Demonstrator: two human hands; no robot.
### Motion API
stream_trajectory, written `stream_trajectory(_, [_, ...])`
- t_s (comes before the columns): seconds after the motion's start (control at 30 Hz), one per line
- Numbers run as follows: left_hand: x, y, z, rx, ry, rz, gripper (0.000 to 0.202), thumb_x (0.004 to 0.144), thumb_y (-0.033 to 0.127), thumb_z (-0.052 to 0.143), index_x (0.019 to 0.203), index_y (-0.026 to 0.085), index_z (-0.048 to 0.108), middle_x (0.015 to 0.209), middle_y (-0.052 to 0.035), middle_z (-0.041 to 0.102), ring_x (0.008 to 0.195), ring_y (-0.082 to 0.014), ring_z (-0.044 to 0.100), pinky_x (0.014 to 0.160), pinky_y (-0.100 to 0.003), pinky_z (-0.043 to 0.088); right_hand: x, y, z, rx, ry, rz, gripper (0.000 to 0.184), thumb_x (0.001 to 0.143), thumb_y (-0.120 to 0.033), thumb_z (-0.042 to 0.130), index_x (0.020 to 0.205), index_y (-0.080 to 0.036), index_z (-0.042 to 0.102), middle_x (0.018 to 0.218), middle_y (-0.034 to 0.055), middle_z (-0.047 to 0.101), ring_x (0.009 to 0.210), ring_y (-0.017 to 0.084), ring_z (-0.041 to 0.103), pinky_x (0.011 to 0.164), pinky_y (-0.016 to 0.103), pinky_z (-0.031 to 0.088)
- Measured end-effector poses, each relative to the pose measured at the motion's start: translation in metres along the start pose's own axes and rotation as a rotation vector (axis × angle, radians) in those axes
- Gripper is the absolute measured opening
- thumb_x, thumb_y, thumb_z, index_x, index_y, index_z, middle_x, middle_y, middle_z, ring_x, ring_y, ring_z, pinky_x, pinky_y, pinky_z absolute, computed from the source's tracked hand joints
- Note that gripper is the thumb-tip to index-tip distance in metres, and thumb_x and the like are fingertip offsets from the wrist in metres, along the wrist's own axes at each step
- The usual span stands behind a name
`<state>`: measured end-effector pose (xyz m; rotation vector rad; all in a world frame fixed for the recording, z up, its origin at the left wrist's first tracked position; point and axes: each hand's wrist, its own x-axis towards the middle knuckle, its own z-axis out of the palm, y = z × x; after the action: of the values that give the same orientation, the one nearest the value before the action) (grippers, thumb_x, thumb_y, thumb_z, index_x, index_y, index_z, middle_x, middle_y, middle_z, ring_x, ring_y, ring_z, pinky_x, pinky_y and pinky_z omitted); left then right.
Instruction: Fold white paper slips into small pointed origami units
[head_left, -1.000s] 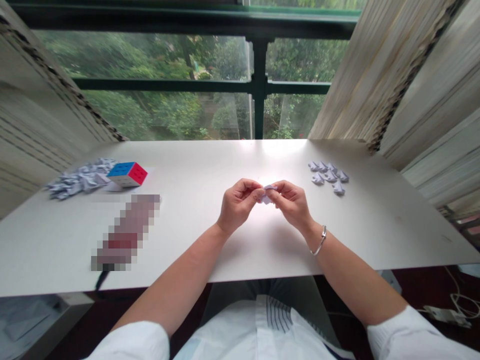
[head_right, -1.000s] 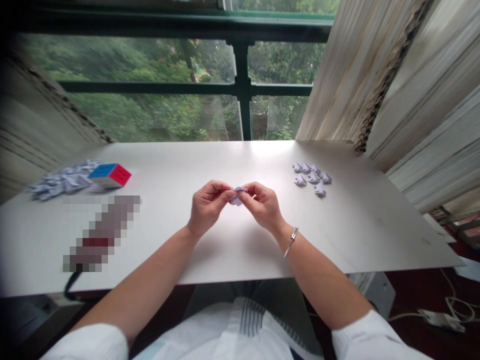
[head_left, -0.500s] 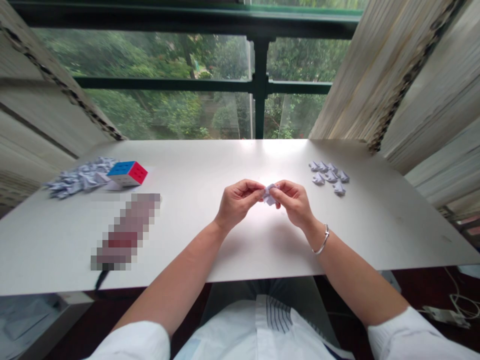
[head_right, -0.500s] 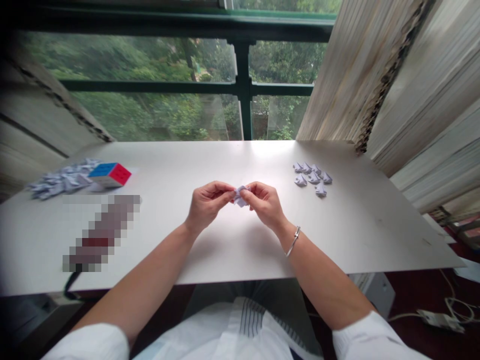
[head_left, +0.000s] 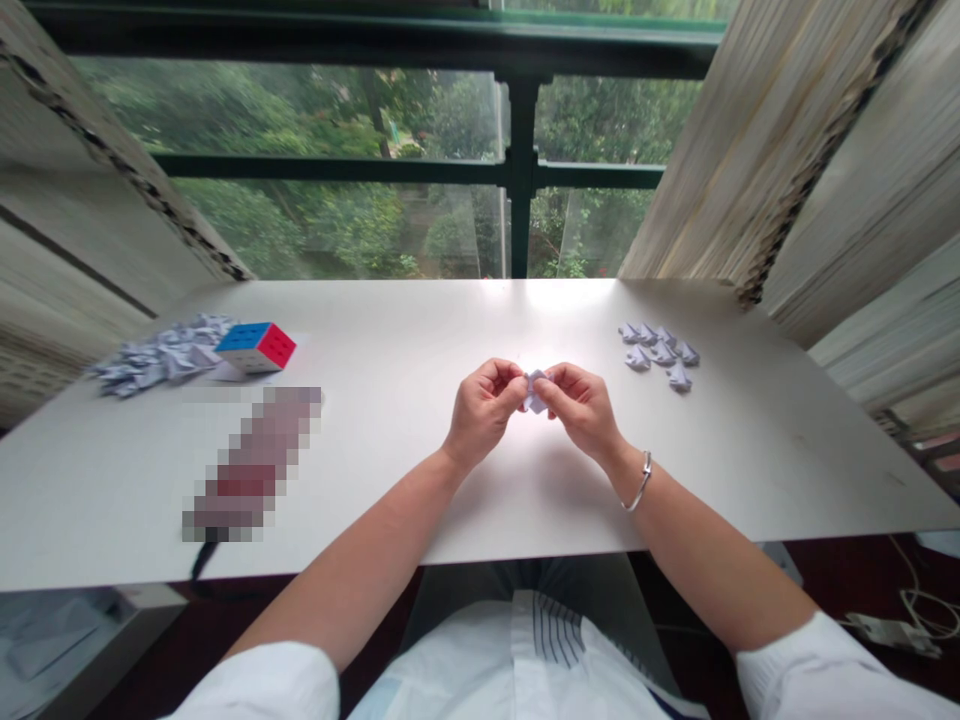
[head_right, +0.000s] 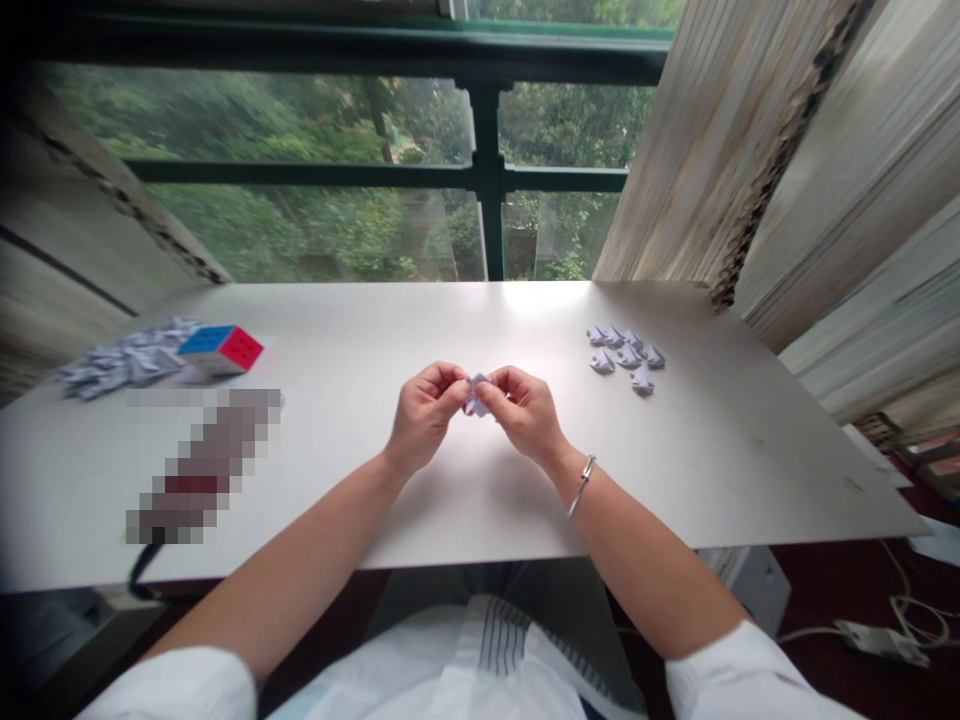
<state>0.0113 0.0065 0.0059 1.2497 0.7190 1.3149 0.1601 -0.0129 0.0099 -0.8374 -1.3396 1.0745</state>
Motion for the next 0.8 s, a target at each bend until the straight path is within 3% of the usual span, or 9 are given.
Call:
stream_trajectory(0.3, [0.0,0.0,0.0,0.025,-0.039,-0.021,0.024,0.077,0.035,0.077,0.084,0.013,0.069,0.071,-0.0032,0.068,0.063,-0.0124,0.061,0.061,-0.026,0.05,0.0,0.002,0.002,0.0,0.058,-0.012,0.03,0.081,-0.045,0.073,0.075,-0.018,0.062,0.064,0.0002,0.068,0.058,0.012,0.062,0.052,0.024,0.048])
stream_trajectory(0.6, [0.004,-0.001,-0.005,0.102,0.027,0.047,0.02,0.079,0.033,0.076,0.081,0.015,0.069,0.067,-0.0003,0.065,0.058,-0.0102,0.058,0.057,-0.024,0.047,0.004,0.008,-0.006,-0.01,0.08,0.033,0.029,0.078,-0.045,0.075,0.075,-0.018,0.066,0.064,-0.0004,0.065,0.058,0.011,0.058,0.052,0.023,0.048])
stream_trajectory(0.8, [0.002,0.001,-0.002,0.044,0.029,0.003,0.026,0.076,0.036,0.078,0.087,0.014,0.07,0.072,-0.0031,0.069,0.062,-0.0124,0.062,0.059,-0.026,0.051,0.006,0.011,-0.006,-0.003,0.134,0.013,0.03,0.078,-0.046,0.075,0.074,-0.018,0.064,0.064,-0.0012,0.063,0.058,0.01,0.057,0.051,0.023,0.048])
